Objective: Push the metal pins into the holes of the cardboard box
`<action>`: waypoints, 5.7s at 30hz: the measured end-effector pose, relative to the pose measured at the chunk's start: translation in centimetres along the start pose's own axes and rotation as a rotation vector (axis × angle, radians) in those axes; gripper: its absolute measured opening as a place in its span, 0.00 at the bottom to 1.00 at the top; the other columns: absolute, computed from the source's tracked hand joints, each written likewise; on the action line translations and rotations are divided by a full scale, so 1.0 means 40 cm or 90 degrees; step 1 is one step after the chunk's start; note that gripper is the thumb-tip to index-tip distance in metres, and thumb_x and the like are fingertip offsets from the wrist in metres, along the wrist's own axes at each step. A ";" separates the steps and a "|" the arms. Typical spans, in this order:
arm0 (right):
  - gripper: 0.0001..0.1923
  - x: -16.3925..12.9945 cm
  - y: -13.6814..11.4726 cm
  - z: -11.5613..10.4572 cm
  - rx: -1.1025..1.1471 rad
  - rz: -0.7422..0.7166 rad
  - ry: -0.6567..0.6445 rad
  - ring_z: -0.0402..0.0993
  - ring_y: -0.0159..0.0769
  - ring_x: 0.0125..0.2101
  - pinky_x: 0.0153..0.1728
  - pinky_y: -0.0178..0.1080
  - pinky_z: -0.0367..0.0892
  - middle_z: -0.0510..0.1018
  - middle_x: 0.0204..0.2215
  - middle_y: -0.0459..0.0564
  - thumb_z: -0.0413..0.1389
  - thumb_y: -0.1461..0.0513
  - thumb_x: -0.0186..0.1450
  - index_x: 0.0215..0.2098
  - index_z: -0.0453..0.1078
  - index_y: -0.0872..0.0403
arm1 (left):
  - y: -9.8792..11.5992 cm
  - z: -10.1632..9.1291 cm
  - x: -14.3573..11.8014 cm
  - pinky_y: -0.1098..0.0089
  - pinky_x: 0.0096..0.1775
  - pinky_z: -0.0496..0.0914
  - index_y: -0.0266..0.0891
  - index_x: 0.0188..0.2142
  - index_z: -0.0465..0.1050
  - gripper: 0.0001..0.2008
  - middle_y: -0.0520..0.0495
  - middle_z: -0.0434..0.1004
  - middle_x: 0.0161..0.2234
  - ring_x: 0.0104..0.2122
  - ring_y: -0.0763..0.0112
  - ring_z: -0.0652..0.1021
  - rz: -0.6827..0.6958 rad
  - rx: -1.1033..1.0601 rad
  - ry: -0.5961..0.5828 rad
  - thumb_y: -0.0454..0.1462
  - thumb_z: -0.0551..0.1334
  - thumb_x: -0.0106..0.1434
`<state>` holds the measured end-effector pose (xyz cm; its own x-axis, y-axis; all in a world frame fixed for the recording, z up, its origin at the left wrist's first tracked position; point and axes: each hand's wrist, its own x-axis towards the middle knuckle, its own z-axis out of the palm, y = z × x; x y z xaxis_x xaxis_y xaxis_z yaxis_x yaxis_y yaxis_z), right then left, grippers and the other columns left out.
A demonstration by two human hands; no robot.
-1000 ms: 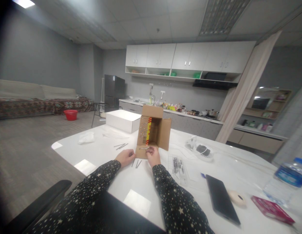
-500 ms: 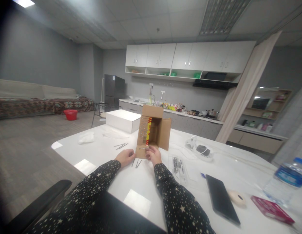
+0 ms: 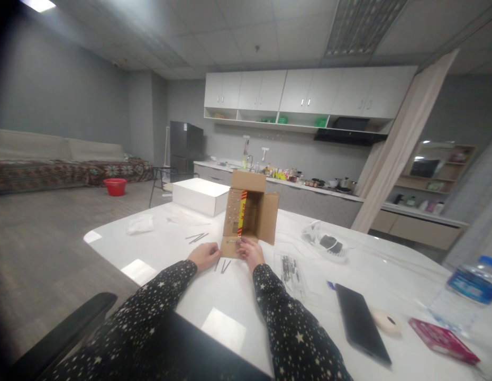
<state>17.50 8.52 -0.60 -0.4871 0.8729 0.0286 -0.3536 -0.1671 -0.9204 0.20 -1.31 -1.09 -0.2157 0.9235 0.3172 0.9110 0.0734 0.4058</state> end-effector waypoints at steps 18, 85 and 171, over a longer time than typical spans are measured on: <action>0.14 -0.021 -0.014 0.004 -0.003 -0.034 -0.035 0.70 0.32 0.22 0.19 0.33 0.60 0.80 0.31 0.53 0.59 0.63 0.49 0.35 0.75 0.57 | 0.013 -0.015 -0.008 0.70 0.32 0.61 0.40 0.28 0.71 0.15 0.47 0.76 0.27 0.30 0.67 0.74 -0.016 -0.016 -0.011 0.45 0.52 0.61; 0.03 -0.053 0.041 0.043 -0.537 -0.252 -0.142 0.63 0.26 0.19 0.22 0.30 0.60 0.71 0.16 0.43 0.57 0.66 0.50 0.24 0.72 0.56 | 0.012 -0.009 0.000 0.71 0.29 0.58 0.40 0.28 0.70 0.13 0.48 0.75 0.27 0.28 0.70 0.73 -0.007 0.000 -0.006 0.43 0.52 0.60; 0.09 -0.100 0.017 0.058 -0.912 -0.523 -0.068 0.66 0.37 0.40 0.43 0.37 0.61 0.72 0.36 0.51 0.50 0.66 0.61 0.38 0.70 0.54 | 0.022 -0.020 -0.005 0.70 0.30 0.59 0.39 0.28 0.71 0.14 0.47 0.76 0.27 0.29 0.68 0.74 -0.011 -0.003 -0.011 0.44 0.52 0.61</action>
<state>17.36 3.86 -0.43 -0.6248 0.4646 0.6275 0.4181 0.8778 -0.2337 0.78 -1.74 -0.12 -0.2249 0.9284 0.2957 0.9055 0.0870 0.4154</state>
